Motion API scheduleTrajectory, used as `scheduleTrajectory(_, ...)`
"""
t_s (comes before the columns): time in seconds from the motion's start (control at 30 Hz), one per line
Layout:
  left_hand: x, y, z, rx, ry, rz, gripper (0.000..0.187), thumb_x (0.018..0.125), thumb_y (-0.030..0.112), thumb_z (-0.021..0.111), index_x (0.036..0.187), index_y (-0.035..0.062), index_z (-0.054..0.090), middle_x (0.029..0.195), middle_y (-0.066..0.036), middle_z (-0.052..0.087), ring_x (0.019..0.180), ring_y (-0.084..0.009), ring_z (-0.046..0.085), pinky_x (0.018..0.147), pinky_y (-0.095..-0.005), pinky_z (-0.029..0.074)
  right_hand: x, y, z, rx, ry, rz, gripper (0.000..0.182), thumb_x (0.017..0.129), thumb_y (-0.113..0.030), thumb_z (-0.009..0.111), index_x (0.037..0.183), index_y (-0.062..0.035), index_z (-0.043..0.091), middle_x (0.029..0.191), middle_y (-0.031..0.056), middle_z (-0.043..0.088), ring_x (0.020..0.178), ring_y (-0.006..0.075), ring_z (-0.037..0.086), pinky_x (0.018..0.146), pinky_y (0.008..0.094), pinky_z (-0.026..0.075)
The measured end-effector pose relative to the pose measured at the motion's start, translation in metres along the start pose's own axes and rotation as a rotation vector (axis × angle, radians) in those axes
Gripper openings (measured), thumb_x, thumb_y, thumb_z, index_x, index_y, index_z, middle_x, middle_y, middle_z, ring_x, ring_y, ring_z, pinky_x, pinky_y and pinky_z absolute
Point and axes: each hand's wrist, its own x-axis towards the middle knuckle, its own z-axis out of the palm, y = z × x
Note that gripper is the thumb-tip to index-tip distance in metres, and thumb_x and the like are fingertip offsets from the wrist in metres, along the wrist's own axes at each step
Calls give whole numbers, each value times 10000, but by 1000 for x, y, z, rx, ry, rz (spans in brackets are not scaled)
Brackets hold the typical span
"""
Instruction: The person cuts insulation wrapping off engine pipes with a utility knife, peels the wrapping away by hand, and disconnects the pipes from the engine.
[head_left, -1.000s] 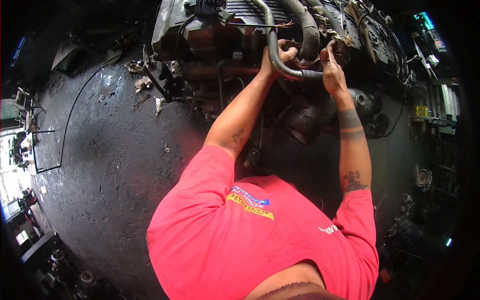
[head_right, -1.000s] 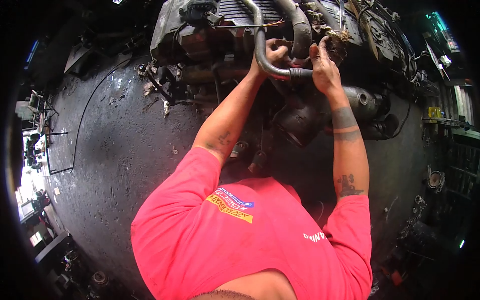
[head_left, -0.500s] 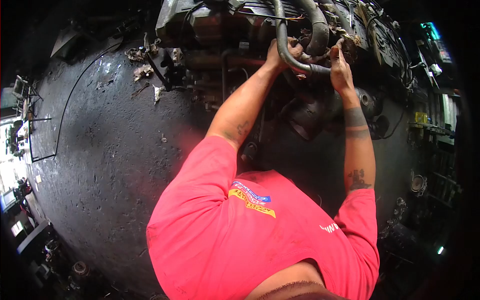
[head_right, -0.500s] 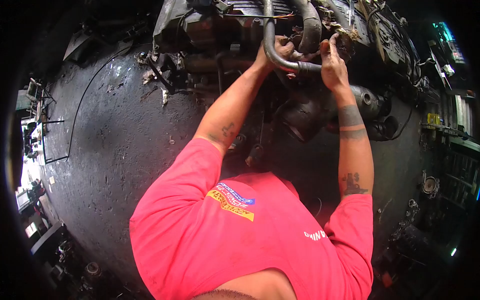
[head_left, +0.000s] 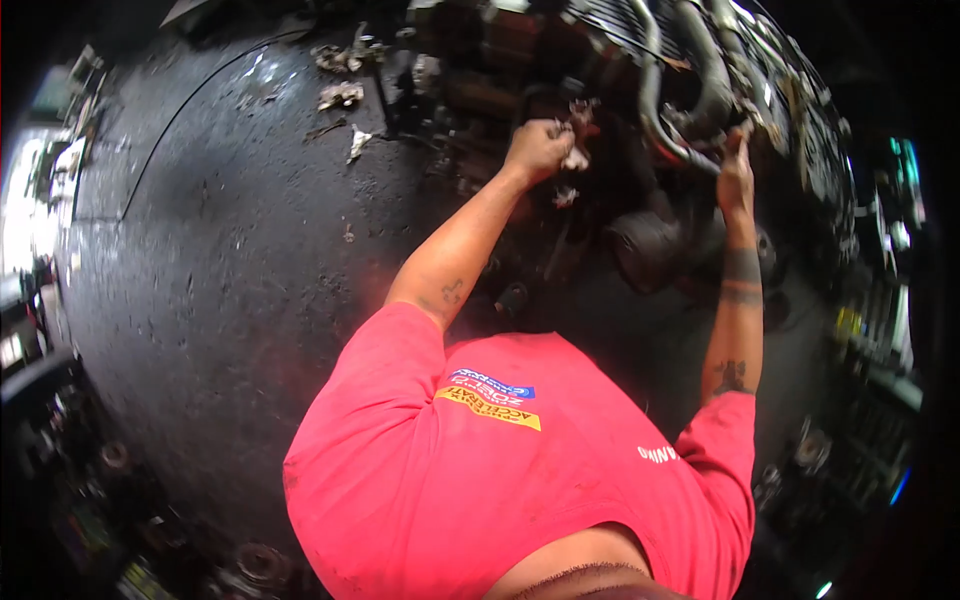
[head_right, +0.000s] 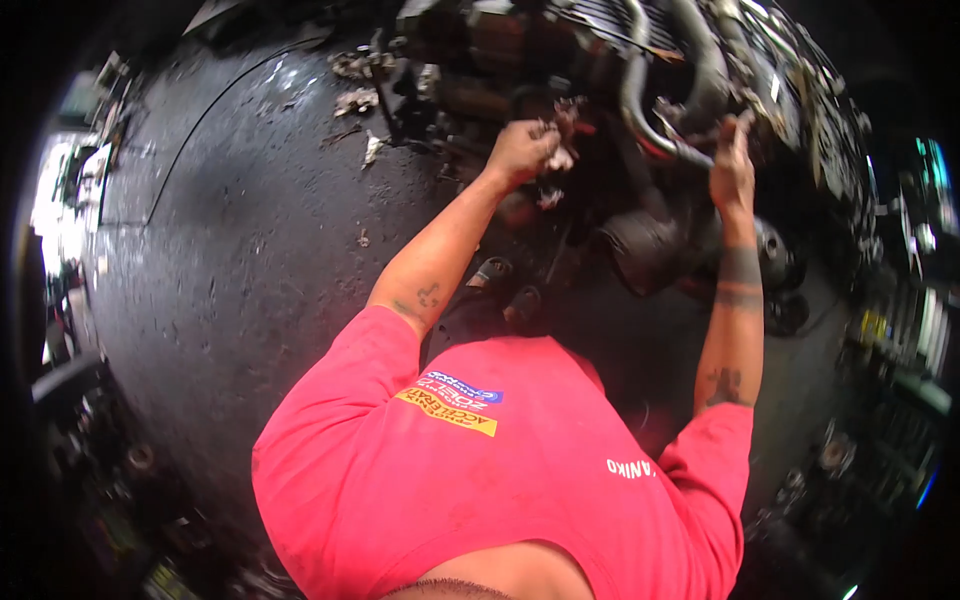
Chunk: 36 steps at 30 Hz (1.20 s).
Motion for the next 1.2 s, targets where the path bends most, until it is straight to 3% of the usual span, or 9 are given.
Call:
scheduleTrajectory(0.2,-65,24,-128,63,-26,-168,263,824,218,643,922,-24,669,803,-83,674,719,-128,621,651,-265,490,0,-9,0,-3,106,-73,855,868,-692,146,1443,-59,137,1318,228,451,1231,373,422,990,380,335)
scheduleTrajectory(0.3,-53,27,-239,89,190,-53,185,844,175,603,902,26,696,831,-77,674,724,-142,622,648,-278,487,-6,-23,-5,-21,80,-24,865,871,-685,158,1432,-28,155,1330,221,438,1231,369,420,989,388,337)
scheduleTrajectory(0.4,-7,11,-357,47,760,-20,348,800,373,670,877,35,695,776,-47,643,671,-138,552,630,-304,446,-1,-7,3,-34,78,-29,806,887,-655,183,1436,-64,173,1310,227,451,1198,398,440,966,427,360)
scheduleTrajectory(0.47,-11,30,-373,321,989,-275,555,689,484,724,932,-13,676,852,-141,662,756,-238,601,729,-368,470,-10,-31,-8,-7,38,63,840,884,-667,193,1433,-32,148,1333,239,429,1260,351,395,1018,360,315)
scheduleTrajectory(0.53,10,-22,-412,791,984,-444,567,718,464,698,984,-34,652,886,-190,663,784,-307,625,757,-412,476,-8,-24,-5,-8,57,62,777,887,-645,228,1445,-110,143,1221,260,512,1165,431,451,952,464,365)
scheduleTrajectory(0.77,-65,42,-80,513,606,476,158,789,179,621,753,25,630,733,-132,627,674,-257,594,634,-367,481,-14,-30,-5,-21,83,84,807,865,-683,219,1446,-128,139,1162,287,537,1118,461,472,933,481,375)
scheduleTrajectory(0.9,-45,71,42,575,242,1047,183,718,105,643,895,57,644,884,-115,611,836,-290,589,737,-375,463,-15,-33,-6,-6,79,53,849,856,-699,214,1440,-86,148,1183,280,528,1137,445,467,939,464,377)
scheduleTrajectory(1.07,16,63,89,485,237,736,463,704,194,693,1123,35,573,1015,-190,591,945,-352,561,833,-423,435,-11,-29,-4,6,126,4,914,833,-731,214,1426,-36,178,1208,272,518,1165,430,456,971,440,358)
scheduleTrajectory(1.2,43,72,92,506,188,964,620,673,349,719,1208,105,524,1094,-148,572,1007,-322,556,762,-457,432,-17,-40,-10,61,97,41,912,831,-734,220,1425,-42,191,1207,277,515,1171,428,449,976,434,354)
